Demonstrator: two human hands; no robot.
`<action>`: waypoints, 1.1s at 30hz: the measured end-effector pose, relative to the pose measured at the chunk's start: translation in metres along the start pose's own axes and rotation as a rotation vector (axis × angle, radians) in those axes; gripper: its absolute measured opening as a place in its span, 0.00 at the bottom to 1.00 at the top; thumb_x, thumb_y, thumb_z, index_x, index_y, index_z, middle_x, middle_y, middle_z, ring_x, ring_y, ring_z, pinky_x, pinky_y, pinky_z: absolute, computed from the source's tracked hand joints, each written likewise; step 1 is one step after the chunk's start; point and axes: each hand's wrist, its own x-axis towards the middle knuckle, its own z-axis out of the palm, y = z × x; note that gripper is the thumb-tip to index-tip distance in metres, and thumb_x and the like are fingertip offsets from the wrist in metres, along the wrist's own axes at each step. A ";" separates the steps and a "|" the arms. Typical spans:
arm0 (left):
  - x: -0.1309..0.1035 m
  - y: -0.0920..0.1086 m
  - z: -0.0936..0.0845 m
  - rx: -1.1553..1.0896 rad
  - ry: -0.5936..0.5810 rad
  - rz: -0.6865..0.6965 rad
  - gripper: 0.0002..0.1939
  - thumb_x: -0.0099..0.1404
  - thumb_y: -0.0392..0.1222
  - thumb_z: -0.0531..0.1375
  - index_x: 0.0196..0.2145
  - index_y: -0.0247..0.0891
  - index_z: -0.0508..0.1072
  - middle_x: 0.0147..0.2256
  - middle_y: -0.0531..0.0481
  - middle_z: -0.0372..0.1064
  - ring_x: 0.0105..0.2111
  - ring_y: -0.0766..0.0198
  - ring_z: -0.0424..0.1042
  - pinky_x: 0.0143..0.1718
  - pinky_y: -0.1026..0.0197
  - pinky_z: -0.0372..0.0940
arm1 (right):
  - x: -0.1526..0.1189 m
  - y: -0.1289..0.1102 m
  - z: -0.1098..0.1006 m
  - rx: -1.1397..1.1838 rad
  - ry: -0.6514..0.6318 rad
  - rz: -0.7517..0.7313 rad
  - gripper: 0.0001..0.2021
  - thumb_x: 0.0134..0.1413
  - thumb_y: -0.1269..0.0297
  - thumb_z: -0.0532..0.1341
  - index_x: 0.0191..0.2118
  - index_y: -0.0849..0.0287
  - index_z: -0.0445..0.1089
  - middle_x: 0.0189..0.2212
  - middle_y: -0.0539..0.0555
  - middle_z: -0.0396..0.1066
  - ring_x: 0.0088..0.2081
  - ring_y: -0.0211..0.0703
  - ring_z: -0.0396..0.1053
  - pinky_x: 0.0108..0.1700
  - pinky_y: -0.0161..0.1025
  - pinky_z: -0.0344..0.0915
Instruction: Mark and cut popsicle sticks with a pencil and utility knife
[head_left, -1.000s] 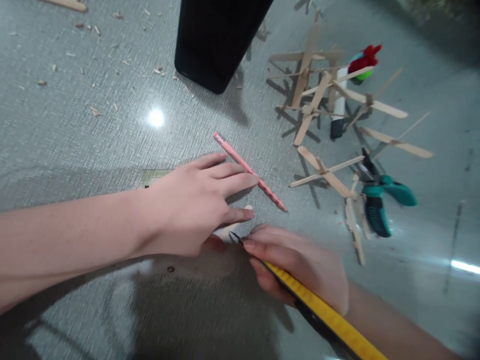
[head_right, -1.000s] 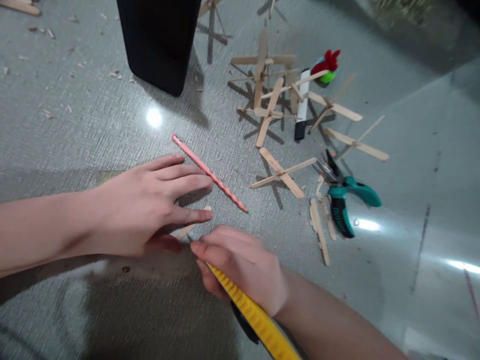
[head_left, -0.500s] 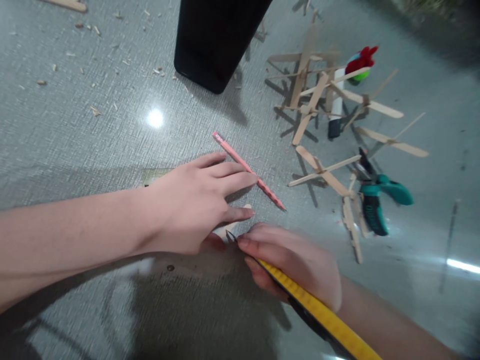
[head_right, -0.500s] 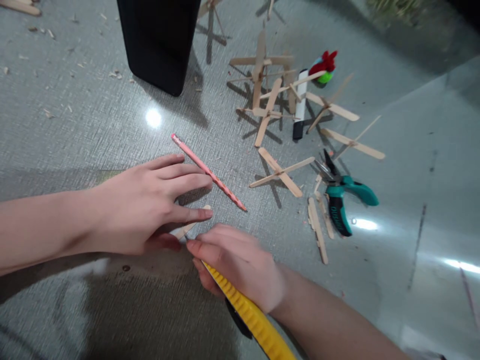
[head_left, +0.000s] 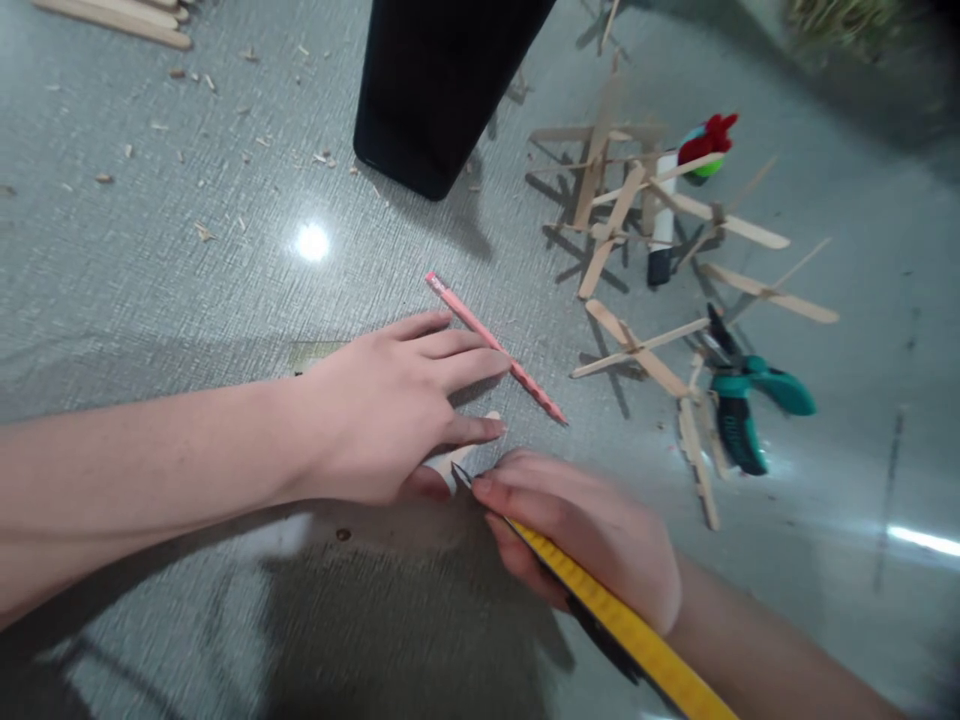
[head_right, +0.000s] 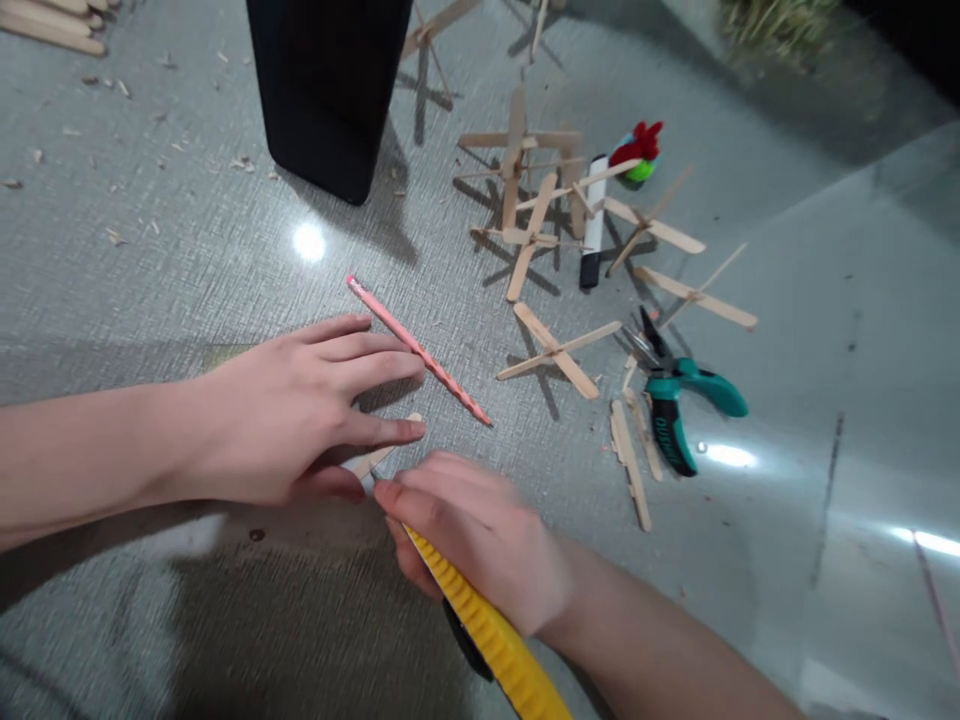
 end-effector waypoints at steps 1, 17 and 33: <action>0.000 0.000 0.000 -0.004 0.000 -0.003 0.27 0.63 0.56 0.66 0.58 0.47 0.75 0.65 0.40 0.61 0.67 0.44 0.58 0.70 0.41 0.49 | -0.001 0.000 0.000 0.020 -0.009 0.012 0.15 0.69 0.75 0.53 0.57 0.56 0.64 0.23 0.44 0.70 0.26 0.39 0.65 0.36 0.39 0.67; -0.002 -0.001 0.000 -0.015 0.011 -0.006 0.30 0.60 0.57 0.69 0.58 0.47 0.75 0.66 0.41 0.60 0.67 0.45 0.58 0.71 0.42 0.48 | 0.001 0.000 0.000 -0.190 0.133 -0.011 0.19 0.61 0.76 0.56 0.56 0.55 0.66 0.30 0.51 0.76 0.31 0.42 0.75 0.36 0.39 0.73; -0.001 0.000 0.000 0.007 0.017 0.002 0.28 0.61 0.55 0.68 0.58 0.47 0.76 0.65 0.40 0.61 0.66 0.44 0.59 0.70 0.41 0.50 | 0.002 0.002 0.001 -0.148 0.070 -0.030 0.17 0.64 0.75 0.57 0.57 0.58 0.64 0.28 0.48 0.71 0.29 0.39 0.68 0.34 0.37 0.68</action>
